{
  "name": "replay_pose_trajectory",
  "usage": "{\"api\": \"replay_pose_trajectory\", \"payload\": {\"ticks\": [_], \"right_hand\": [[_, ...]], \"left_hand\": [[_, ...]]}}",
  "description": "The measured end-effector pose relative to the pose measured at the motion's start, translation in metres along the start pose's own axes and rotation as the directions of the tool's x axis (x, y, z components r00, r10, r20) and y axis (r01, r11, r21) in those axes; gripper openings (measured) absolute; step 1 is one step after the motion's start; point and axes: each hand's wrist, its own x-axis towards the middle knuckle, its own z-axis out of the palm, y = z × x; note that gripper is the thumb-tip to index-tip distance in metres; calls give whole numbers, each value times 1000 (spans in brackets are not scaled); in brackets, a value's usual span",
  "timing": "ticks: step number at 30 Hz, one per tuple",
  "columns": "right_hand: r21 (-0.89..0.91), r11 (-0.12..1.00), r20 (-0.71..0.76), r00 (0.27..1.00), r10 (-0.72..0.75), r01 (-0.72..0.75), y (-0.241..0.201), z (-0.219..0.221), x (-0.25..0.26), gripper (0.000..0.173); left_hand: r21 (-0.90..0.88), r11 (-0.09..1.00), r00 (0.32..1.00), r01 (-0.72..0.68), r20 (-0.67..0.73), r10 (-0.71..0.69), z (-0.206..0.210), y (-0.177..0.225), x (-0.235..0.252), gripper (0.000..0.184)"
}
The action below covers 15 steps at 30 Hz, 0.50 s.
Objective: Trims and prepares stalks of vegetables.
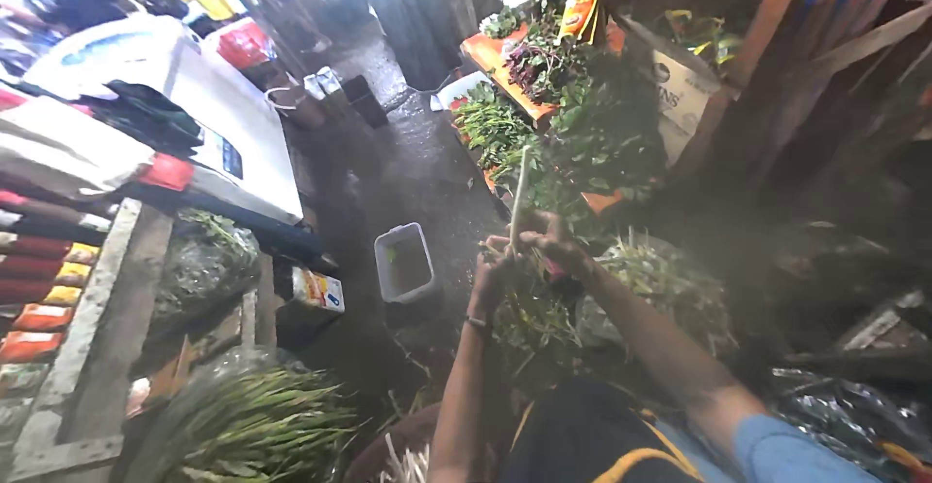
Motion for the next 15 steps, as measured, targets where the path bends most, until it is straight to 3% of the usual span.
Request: {"api": "replay_pose_trajectory", "payload": {"ticks": [3,10,15], "right_hand": [[-51,997,2,998,-56,56,1,-4,-1,36],[28,988,27,988,-152,151,1,-10,-4,38],[2,968,37,968,-249,250,-6,-10,-7,37]], "left_hand": [[40,999,999,-21,32,19,2,1,-2,20],[-27,1000,992,-15,122,18,-3,-4,5,22],[-44,999,993,-1,117,6,6,6,1,20]]}}
